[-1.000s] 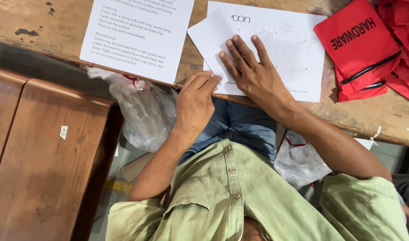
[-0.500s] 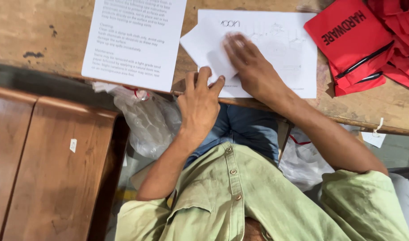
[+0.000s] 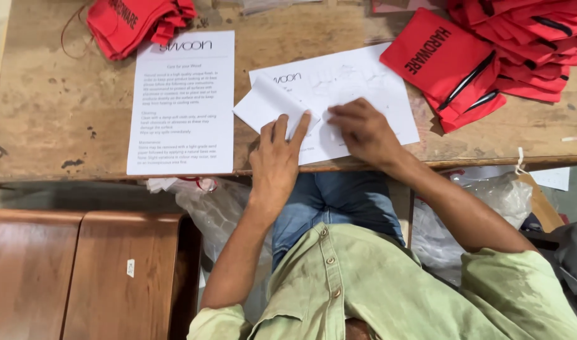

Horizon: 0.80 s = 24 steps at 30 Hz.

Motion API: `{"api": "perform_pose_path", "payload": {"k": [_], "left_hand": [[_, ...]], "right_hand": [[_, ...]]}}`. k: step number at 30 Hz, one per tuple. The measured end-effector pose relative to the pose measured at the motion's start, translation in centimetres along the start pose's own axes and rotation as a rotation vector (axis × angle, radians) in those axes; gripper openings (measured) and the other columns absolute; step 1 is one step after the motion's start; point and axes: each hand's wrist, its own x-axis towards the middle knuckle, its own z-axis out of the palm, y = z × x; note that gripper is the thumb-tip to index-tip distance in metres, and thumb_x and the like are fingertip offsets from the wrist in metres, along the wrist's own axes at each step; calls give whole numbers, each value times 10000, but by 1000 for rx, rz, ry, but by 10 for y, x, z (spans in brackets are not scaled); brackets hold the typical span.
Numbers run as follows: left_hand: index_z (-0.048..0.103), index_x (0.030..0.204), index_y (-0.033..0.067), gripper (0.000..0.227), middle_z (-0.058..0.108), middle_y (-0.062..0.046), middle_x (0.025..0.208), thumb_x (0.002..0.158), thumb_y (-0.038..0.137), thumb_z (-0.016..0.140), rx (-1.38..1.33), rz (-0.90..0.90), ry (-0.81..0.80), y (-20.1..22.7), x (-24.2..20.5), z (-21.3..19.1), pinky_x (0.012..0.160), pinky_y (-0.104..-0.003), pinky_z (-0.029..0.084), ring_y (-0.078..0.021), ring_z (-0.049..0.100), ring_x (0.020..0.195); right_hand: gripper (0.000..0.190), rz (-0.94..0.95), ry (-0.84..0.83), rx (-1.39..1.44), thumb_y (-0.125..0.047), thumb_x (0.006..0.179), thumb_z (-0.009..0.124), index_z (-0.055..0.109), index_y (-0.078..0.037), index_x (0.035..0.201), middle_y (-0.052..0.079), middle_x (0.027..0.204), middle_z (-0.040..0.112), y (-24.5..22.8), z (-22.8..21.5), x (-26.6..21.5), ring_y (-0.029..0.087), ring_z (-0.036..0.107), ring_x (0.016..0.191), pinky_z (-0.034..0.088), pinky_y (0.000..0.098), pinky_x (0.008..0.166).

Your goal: Folding furniture instruction manuals and placing them into red hardware bags.

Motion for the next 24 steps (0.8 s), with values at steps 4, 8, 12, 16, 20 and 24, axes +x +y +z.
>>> {"api": "perform_pose_path", "payload": {"k": [4,8,12,16,20,24], "left_hand": [[499,1527,344,764,546,-122,1329,860,2,645,94,10,-59,3,5,3,531,-344,584,-301,572,992],[483,1529,350,753,485,-143,1495,856,68,667,110,33,-83,1,9,11,516,-334,571,-303,552,953],[452,1551,355,713,382,-158,1603,902,147,662,142,29,-206,3,14,13,485,-307,541,-302,527,897],[441,1538,380,734,388,-186,1583,871,164,660,241,27,-259,6,15,21,480,-296,535,-295,520,885],[514,1500,348,636,426,-200,1565,901,188,659,190,22,-184,6,14,26,548,-322,542,-304,527,937],[574,1458,294,541,485,-157,1525,927,210,626,180,29,-211,0,21,19,523,-355,540,-297,549,930]], "right_hand": [[532,-114,-147,-252,41,710,708,724,-44,1235,119,1260,669,-27,-8,10,311,640,1104,572,355,739],[596,-179,-117,-322,5,639,684,714,-2,1234,131,1176,643,-34,-8,18,301,607,1060,584,362,837],[560,-85,-79,-296,54,654,676,698,1,1212,98,1187,649,-23,9,8,272,617,1073,588,348,850],[446,27,-2,-334,79,724,672,676,-14,1161,75,1232,647,-3,19,3,268,619,1132,598,343,908],[613,-56,-66,-249,55,661,676,709,4,1271,105,1151,636,-20,-2,17,293,598,1057,582,354,748],[550,-159,-138,-355,-36,678,688,687,37,1223,101,1172,620,-17,1,16,280,580,1038,587,341,684]]}}
